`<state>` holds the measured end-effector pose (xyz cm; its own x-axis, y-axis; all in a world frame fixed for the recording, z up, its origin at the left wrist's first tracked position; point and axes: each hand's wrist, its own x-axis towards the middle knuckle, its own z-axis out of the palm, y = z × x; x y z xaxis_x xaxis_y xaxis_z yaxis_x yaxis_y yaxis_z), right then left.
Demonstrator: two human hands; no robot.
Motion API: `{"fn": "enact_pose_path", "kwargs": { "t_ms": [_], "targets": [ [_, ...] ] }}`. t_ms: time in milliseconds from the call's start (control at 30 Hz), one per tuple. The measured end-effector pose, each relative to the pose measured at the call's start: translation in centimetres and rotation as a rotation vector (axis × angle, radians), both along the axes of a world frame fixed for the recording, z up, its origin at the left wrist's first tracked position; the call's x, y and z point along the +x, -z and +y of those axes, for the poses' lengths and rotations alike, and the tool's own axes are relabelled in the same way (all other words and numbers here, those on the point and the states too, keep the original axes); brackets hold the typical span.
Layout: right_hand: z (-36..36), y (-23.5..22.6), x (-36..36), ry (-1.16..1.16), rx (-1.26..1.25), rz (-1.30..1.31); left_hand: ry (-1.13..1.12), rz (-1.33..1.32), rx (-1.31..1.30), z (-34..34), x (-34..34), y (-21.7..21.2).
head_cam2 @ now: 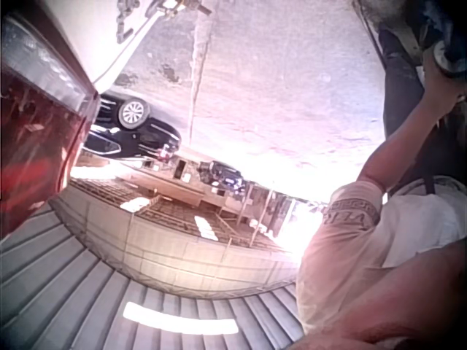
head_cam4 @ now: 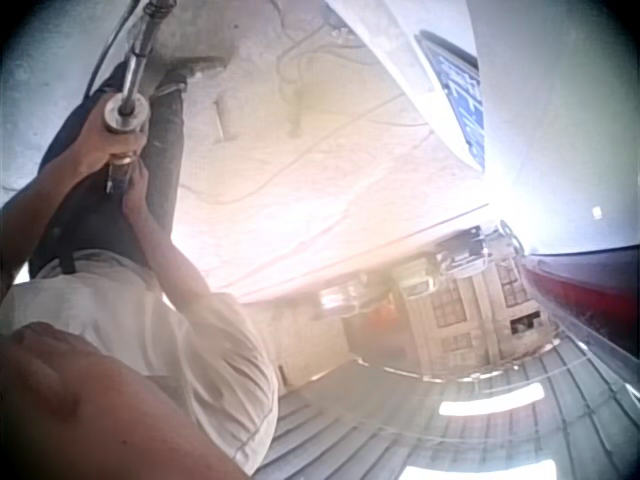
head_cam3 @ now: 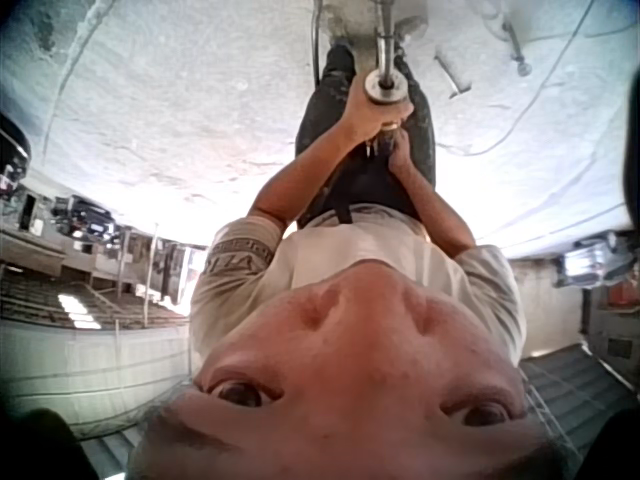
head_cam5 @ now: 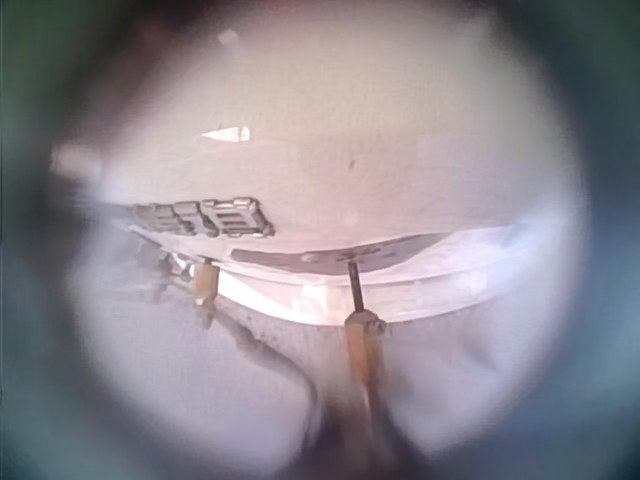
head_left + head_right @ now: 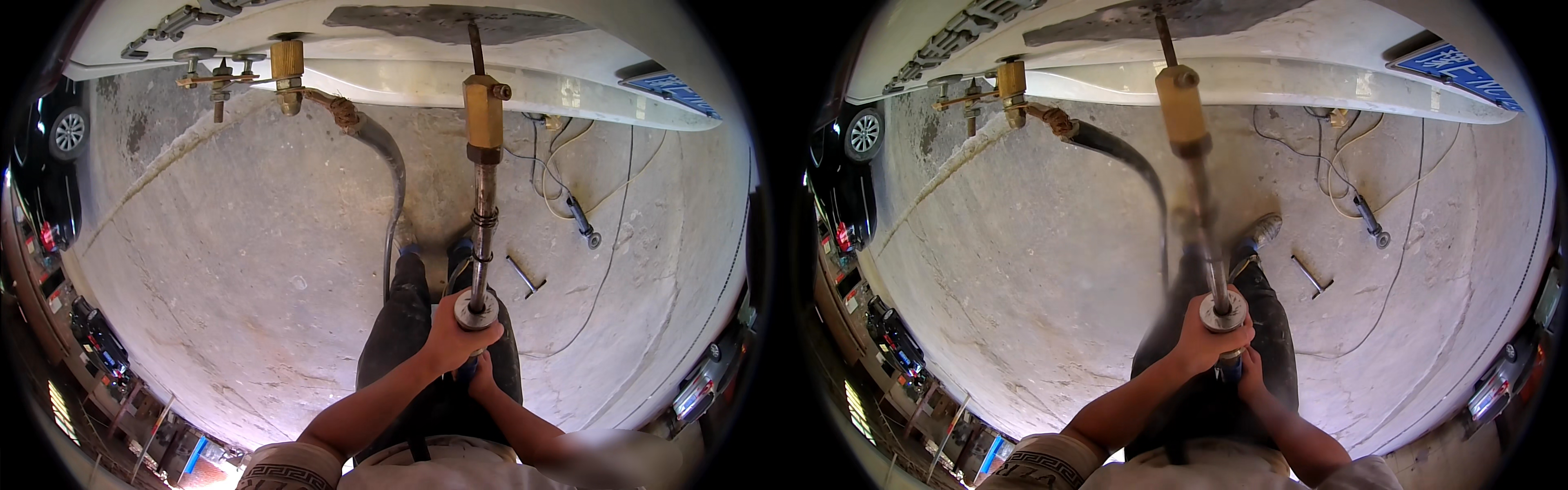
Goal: The person uses a welding torch to heat and repair a damaged section on the rear bumper of a white car. The operator holds the torch steadily against the metal surface, generating sparks as the repair progresses.
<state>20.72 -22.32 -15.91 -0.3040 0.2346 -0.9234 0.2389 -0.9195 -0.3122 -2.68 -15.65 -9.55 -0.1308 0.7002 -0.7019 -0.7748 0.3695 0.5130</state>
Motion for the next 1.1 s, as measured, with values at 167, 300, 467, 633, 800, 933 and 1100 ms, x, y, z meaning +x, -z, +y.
{"fn": "enact_pose_path", "kwargs": {
  "t_ms": [167,300,467,633,800,933,1100],
  "targets": [
    [-0.3,0.2,0.3,0.027,-0.025,-0.028,0.013,0.051,0.029,-0.1,0.1,0.3],
    [0.0,0.1,-0.1,0.03,-0.029,-0.001,0.003,-0.02,0.006,0.1,-0.5,-0.1],
    [0.4,-0.1,-0.1,0.072,-0.117,0.028,-0.051,-0.129,0.069,3.5,-4.3,-1.3],
    [-0.1,0.7,0.5,-0.044,0.023,0.054,-0.068,0.001,-0.006,0.0,0.7,-0.4],
    [0.9,0.9,0.7,-0.067,-0.204,0.153,-0.051,-0.125,0.029,0.4,-0.3,-0.2],
    [4.0,2.3,1.7,-0.299,-0.652,0.362,-0.089,-0.081,0.057,0.3,1.3,-0.3],
    [0.9,2.1,2.1,0.088,-0.285,0.098,-0.067,-0.051,0.023,0.3,0.8,0.1]
  ]
}}
